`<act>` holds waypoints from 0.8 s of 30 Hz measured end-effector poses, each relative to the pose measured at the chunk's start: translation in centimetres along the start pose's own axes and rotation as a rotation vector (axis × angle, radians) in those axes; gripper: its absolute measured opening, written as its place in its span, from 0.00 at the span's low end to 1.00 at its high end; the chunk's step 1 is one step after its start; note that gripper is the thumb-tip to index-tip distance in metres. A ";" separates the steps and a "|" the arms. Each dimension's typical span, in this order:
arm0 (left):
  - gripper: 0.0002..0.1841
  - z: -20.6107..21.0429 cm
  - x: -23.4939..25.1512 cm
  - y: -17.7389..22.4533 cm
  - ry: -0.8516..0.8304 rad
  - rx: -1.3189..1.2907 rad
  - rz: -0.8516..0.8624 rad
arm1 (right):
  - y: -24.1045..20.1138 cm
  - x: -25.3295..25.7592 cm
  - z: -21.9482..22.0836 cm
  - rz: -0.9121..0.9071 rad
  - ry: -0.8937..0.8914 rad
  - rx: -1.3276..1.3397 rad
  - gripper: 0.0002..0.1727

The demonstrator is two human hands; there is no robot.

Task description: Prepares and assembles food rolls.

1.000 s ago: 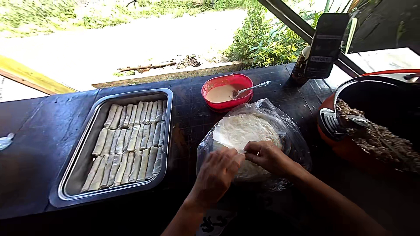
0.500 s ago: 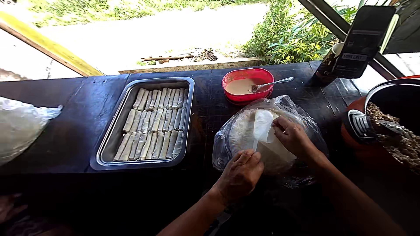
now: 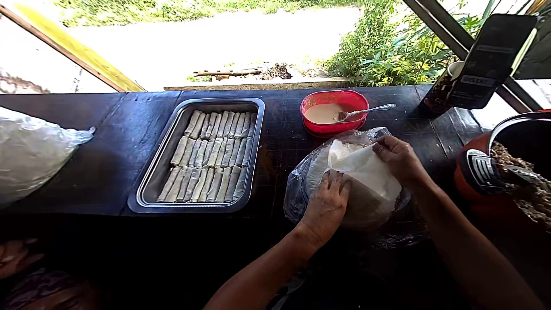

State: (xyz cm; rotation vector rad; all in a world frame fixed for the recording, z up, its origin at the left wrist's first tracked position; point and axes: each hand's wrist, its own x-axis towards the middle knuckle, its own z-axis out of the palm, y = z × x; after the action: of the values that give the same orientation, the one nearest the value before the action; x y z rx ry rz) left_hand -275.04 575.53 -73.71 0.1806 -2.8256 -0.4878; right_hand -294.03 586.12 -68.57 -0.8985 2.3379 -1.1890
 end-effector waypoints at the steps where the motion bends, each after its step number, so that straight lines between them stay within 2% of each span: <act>1: 0.24 -0.2 0.1 0.1 -0.034 -0.010 -0.020 | -0.3 0.4 -0.6 0.012 0.020 -0.013 0.11; 6: 0.30 -2.2 1.3 0.7 -0.319 -0.029 -0.112 | -3.2 3.3 -3.5 -0.005 0.068 -0.226 0.12; 12: 0.29 -2.6 1.4 1.0 -0.390 -0.003 -0.157 | -6.6 5.8 -6.1 0.034 0.192 -0.403 0.15; 20: 0.29 -3.5 2.2 1.3 -0.532 -0.011 -0.202 | -8.5 4.7 -9.4 0.113 0.412 -0.527 0.19; 24: 0.39 -4.6 3.2 0.9 -0.593 0.104 -0.323 | -9.5 3.7 -10.2 0.044 0.476 -0.537 0.22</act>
State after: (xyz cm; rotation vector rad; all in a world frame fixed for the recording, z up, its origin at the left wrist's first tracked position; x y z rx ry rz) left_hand -276.89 574.43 -68.49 0.6121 -3.4234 -0.5310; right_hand -299.05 585.36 -55.03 -0.7719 3.1359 -0.8271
